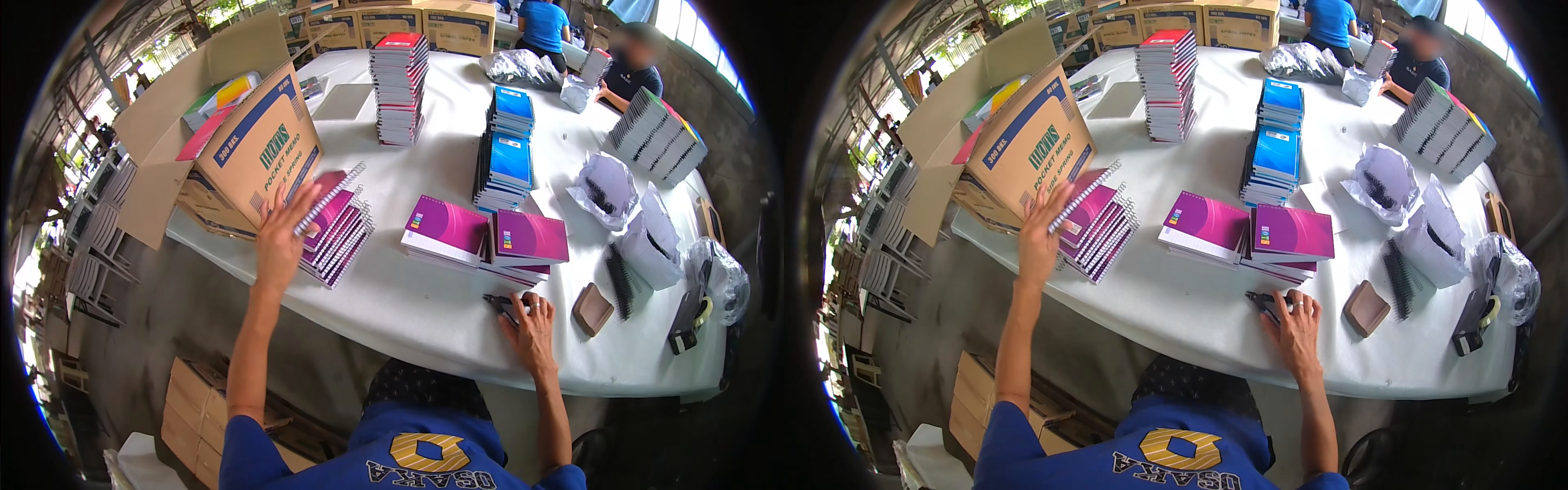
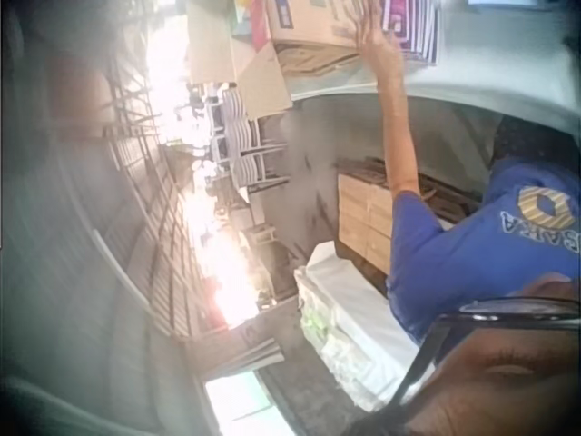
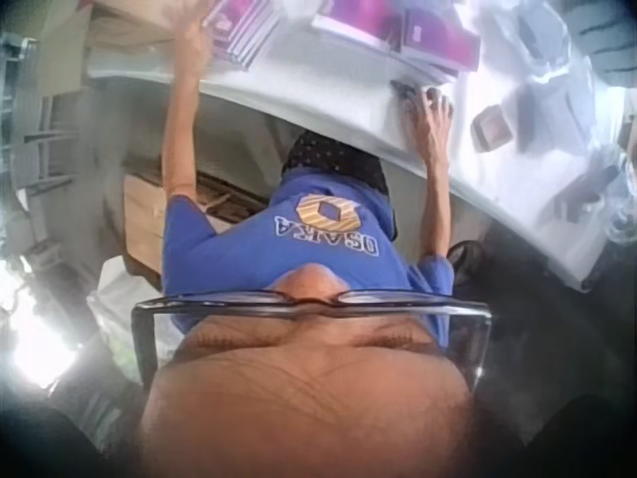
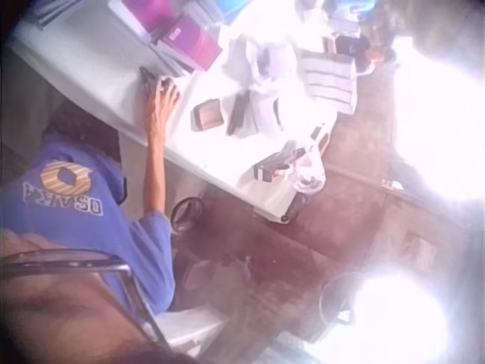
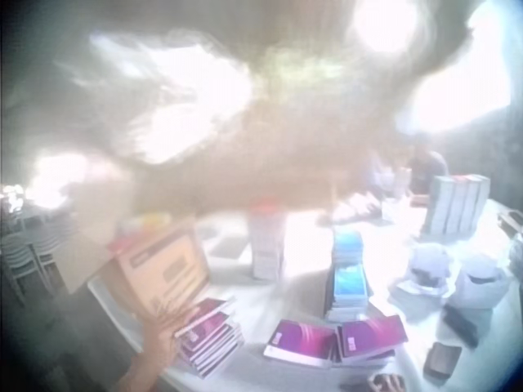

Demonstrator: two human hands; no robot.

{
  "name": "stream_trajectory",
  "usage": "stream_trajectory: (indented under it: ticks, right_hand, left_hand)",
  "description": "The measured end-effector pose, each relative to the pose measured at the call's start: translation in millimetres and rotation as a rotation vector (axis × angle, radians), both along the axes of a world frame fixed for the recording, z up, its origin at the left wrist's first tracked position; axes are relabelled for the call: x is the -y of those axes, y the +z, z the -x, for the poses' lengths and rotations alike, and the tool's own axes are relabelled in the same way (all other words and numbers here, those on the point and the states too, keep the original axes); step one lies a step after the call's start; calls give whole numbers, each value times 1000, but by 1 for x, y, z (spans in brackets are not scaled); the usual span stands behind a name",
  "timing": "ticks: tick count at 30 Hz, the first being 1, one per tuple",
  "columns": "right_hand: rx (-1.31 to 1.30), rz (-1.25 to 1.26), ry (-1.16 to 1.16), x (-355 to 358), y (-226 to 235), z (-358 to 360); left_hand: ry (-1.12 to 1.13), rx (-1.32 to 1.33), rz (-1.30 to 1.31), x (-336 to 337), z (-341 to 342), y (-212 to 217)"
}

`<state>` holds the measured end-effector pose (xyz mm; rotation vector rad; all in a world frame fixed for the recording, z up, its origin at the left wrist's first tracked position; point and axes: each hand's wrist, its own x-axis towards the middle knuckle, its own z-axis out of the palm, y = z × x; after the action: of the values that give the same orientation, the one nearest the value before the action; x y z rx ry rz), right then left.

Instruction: The person assembles notebooks by hand on a white-covered table, picking up stacks of pages, inserting spiral binding through pre-punched holes, and using a pair of pliers to bend the wire ends.

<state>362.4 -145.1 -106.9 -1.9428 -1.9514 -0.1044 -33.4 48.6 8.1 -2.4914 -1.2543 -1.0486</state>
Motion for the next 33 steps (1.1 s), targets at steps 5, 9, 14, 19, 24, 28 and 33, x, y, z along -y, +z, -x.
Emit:
stream_trajectory:
  ticks: [5, 9, 14, 19, 24, 28, 33]
  right_hand:
    - [-448, -147, 207, -24, 21, 45]
    - [-1289, -193, 601, -125, 62, 120]
    - [-1290, 119, 667, -195, 97, 179]
    - [-219, -536, 642, -231, 77, 240]
    - [-267, -253, 741, -238, 52, 228]
    - [-393, -343, 582, -301, 66, 211]
    - [-186, 318, 439, -339, 62, 221]
  left_hand:
    - [-529, 657, 489, -30, 21, -26]
    - [-1134, 901, 839, -52, -6, -46]
    - [-1143, 1039, 889, -69, 5, -20]
    - [-589, 1132, 874, -120, 60, -27]
    - [-164, 351, 939, -80, 53, -56]
    - [88, 376, 296, -48, 41, -59]
    - [195, 329, -30, -6, 4, -83]
